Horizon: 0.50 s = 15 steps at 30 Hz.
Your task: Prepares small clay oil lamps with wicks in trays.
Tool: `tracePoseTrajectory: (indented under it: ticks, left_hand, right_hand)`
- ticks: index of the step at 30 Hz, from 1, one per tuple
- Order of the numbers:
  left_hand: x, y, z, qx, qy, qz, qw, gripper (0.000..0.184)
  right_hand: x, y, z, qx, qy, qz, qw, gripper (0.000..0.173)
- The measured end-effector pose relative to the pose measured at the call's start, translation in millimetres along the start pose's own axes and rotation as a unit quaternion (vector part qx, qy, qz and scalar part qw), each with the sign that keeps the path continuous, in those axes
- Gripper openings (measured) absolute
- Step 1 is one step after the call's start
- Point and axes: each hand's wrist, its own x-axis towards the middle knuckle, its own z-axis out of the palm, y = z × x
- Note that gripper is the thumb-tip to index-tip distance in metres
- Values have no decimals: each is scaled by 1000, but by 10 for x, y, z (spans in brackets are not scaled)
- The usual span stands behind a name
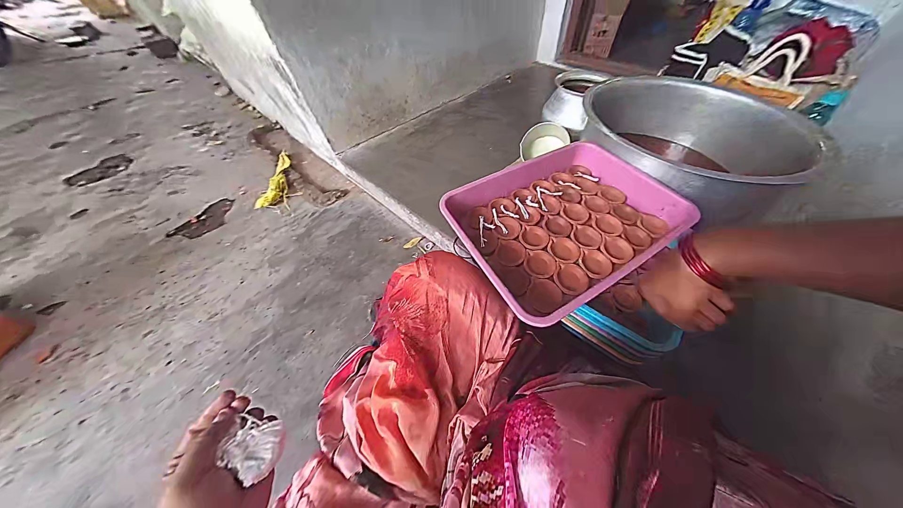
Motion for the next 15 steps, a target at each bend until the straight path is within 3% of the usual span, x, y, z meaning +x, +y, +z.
tracePoseTrajectory:
  ticks: [2,4,6,8,10,12,14,15]
  left_hand:
    - [34,-163,0,11,-17,-20,1000,36]
    - [-91,-292,-12,13,-7,-42,999,33]
    - [-249,-329,24,13,20,-46,999,31]
    - [-353,-311,87,31,40,-18,999,29]
    - [-407,-285,127,46,36,13,998,29]
    - [-427,-272,142,57,28,33,997,29]
    - [-418,-271,173,57,33,38,997,29]
    - [-414,-280,193,57,37,35,997,29]
  right_hand:
    - [254,459,350,-15,32,21,999,32]
    - [425,736,553,2,52,60,997,58]
    - [705,1053,844,179,140,68,971,65]
    - [1021,1286,1072,327,240,26,914,61]
    - [1367,1313,1270,455,335,-20,825,55]
    - [1434,1023,1331,560,400,-9,726,54]
    - [1158,444,1167,668,408,46,621,48]
    - [912,3,958,711,439,110,537,39]
